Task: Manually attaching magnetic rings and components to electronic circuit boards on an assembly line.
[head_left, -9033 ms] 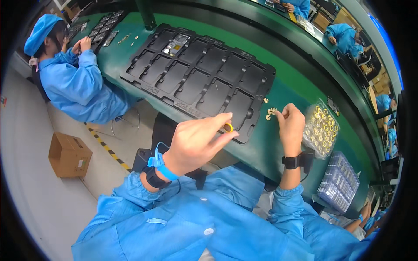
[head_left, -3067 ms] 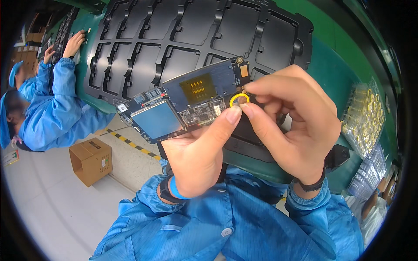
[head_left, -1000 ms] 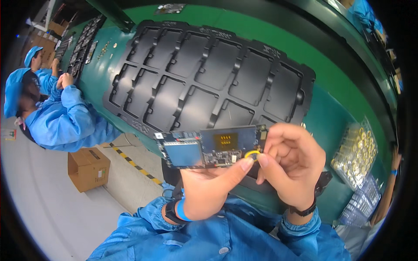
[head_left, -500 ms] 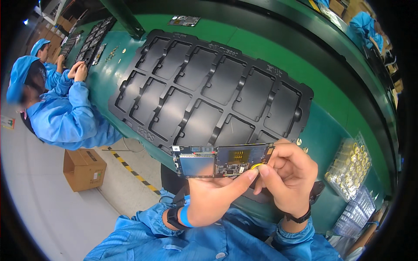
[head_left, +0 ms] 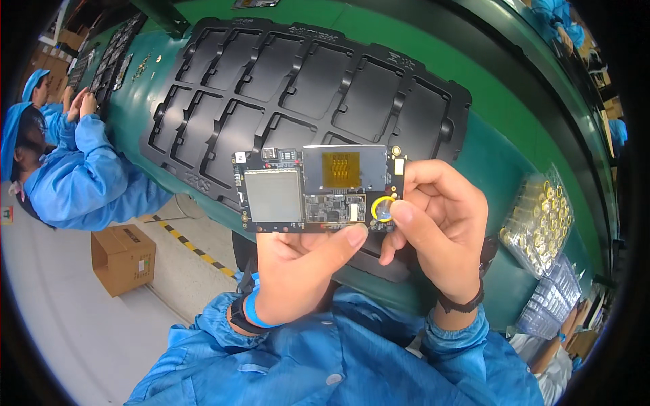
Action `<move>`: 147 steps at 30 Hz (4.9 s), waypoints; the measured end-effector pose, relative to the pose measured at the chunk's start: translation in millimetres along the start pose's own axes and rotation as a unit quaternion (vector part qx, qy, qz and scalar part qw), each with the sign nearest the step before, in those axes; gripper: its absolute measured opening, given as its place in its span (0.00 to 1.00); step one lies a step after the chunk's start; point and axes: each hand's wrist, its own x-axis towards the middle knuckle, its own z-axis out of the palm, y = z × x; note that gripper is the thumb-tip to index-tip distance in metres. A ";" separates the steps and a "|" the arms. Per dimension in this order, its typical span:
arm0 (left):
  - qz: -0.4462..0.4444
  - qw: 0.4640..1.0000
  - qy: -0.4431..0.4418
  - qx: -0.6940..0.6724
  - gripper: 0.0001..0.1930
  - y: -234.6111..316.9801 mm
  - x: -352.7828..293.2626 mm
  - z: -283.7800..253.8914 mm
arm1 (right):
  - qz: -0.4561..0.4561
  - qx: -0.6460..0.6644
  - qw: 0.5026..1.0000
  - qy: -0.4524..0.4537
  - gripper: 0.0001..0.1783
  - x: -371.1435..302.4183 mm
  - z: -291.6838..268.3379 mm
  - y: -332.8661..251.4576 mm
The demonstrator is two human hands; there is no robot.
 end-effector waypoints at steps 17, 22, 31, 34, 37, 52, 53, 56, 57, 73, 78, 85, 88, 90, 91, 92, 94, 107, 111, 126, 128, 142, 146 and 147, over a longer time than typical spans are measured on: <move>-0.039 0.991 -0.082 0.098 0.16 1.2 5.0 12.0 | 0.041 -0.058 0.997 -0.001 0.07 -21.6 -14.4 -20.0; -0.175 0.942 -0.250 0.143 0.19 -7.4 3.3 6.1 | -0.036 -0.165 0.974 0.148 0.08 -69.8 -46.3 -82.1; -0.177 0.908 -0.325 0.194 0.15 -37.5 -7.6 7.8 | -0.119 -0.169 0.960 0.188 0.09 -65.3 -128.5 -136.7; -0.163 0.921 -0.301 0.186 0.19 -28.7 -9.6 23.2 | -0.131 -0.188 0.957 0.179 0.10 -66.7 -115.2 -148.5; -0.014 0.970 -0.225 0.087 0.28 -12.4 -11.1 55.2 | -0.157 -0.189 0.962 0.123 0.12 -80.7 -74.0 -141.2; 0.044 0.985 -0.139 0.093 0.17 31.8 -58.2 73.2 | -0.103 -0.063 0.984 0.131 0.06 -133.4 14.6 -87.7; 0.054 0.985 -0.138 0.089 0.17 31.5 -58.8 73.7 | -0.113 -0.077 0.983 0.126 0.06 -133.5 14.6 -87.1; 0.061 0.985 -0.135 0.086 0.17 30.7 -61.5 74.2 | -0.133 -0.073 0.981 0.117 0.06 -133.3 15.4 -86.1; 0.060 0.986 -0.133 0.085 0.17 30.7 -62.1 74.3 | -0.133 -0.071 0.982 0.118 0.06 -133.1 14.4 -85.7; 0.069 0.987 -0.119 0.086 0.16 26.4 -62.3 73.0 | -0.138 -0.086 0.982 0.099 0.05 -127.1 7.7 -79.4; 0.038 0.990 -0.098 0.093 0.14 13.7 -53.3 79.0 | -0.117 -0.131 0.972 0.157 0.05 -124.2 4.3 -81.8; -0.034 0.974 -0.211 0.073 0.22 -21.3 -14.6 83.4 | -0.066 -0.212 0.961 0.164 0.07 -104.8 -55.1 -95.6; -0.088 0.957 -0.256 0.105 0.28 -34.8 -1.5 78.9 | -0.118 -0.226 0.945 0.203 0.06 -95.1 -115.1 -142.9; -0.113 0.945 -0.268 0.153 0.23 -41.4 2.5 70.2 | -0.105 -0.219 0.945 0.220 0.04 -88.9 -175.5 -178.2; -0.109 0.944 -0.271 0.152 0.23 -47.5 2.5 65.0 | -0.084 -0.260 0.930 0.245 0.04 -82.8 -204.0 -190.1; -0.107 0.930 -0.298 0.187 0.19 -54.2 1.6 59.4 | -0.067 -0.282 0.918 0.271 0.04 -73.7 -234.8 -196.9; -0.108 0.911 -0.332 0.219 0.15 -66.5 -4.0 55.1 | -0.033 -0.217 0.920 0.324 0.05 -66.0 -297.6 -201.7; -0.071 0.855 -0.391 0.333 0.10 -76.4 -8.9 94.1 | 0.122 -0.562 0.718 0.392 0.17 -50.9 -422.7 -151.6; -0.092 0.848 -0.366 0.371 0.11 -32.8 -8.9 90.2 | -0.024 -0.613 0.714 0.338 0.10 -69.9 -292.9 -188.6; -0.126 0.852 -0.307 0.406 0.10 60.5 90.1 59.4 | -0.071 -0.622 0.768 0.138 0.08 -83.5 -215.2 -123.5; -0.115 0.853 -0.282 0.423 0.10 64.9 86.3 46.6 | -0.035 -0.620 0.770 0.144 0.08 -80.5 -213.2 -126.5; 0.048 0.848 -0.138 0.509 0.16 243.6 -18.9 -52.8 | -0.079 -0.634 0.757 0.135 0.04 -87.5 -216.3 -123.5; 0.081 0.911 -0.113 0.388 0.18 295.1 24.2 -95.1 | -0.099 -0.636 0.752 0.140 0.04 -90.5 -221.2 -119.6; 0.084 0.909 -0.110 0.392 0.18 303.2 39.1 -107.3 | -0.103 -0.633 0.755 0.137 0.04 -90.7 -222.4 -118.7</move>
